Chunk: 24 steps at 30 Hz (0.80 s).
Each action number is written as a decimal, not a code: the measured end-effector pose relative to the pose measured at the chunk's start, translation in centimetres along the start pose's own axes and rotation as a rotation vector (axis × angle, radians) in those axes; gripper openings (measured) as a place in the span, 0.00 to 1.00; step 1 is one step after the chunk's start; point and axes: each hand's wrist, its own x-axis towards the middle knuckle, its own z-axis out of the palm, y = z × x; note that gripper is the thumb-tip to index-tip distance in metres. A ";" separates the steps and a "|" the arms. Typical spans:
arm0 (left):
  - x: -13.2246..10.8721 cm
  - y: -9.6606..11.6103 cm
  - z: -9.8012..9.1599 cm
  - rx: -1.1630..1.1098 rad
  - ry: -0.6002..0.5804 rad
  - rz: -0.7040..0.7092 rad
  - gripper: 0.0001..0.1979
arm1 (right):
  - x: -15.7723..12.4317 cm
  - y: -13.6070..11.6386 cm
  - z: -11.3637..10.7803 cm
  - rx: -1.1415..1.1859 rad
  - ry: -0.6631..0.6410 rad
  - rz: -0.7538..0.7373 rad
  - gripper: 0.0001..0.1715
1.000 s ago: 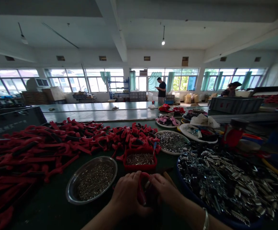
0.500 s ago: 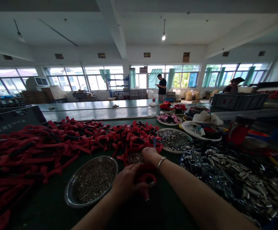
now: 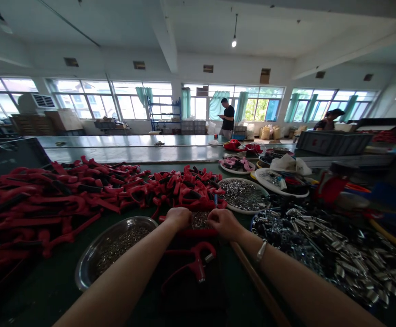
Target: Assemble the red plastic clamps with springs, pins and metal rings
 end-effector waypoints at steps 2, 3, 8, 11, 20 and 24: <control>-0.1 -0.2 0.2 -0.021 0.026 -0.004 0.14 | 0.0 -0.1 0.2 0.028 0.058 -0.003 0.06; -0.1 -0.4 0.2 -0.032 0.043 -0.007 0.14 | 0.3 -0.2 0.3 0.039 0.083 -0.007 0.07; -0.2 -1.5 0.2 -0.110 0.164 -0.047 0.13 | 2.2 -0.5 1.3 0.071 0.121 -0.032 0.05; -0.4 -1.6 0.2 -0.194 0.232 -0.032 0.09 | 2.5 -0.3 1.3 0.095 0.124 -0.026 0.06; -6.7 1.4 1.8 -0.342 0.135 0.162 0.10 | -5.1 0.1 -0.4 0.156 -0.060 -0.041 0.08; -9.1 2.1 2.0 -0.266 0.136 0.155 0.09 | -8.8 -0.4 -0.1 0.113 -0.066 -0.009 0.21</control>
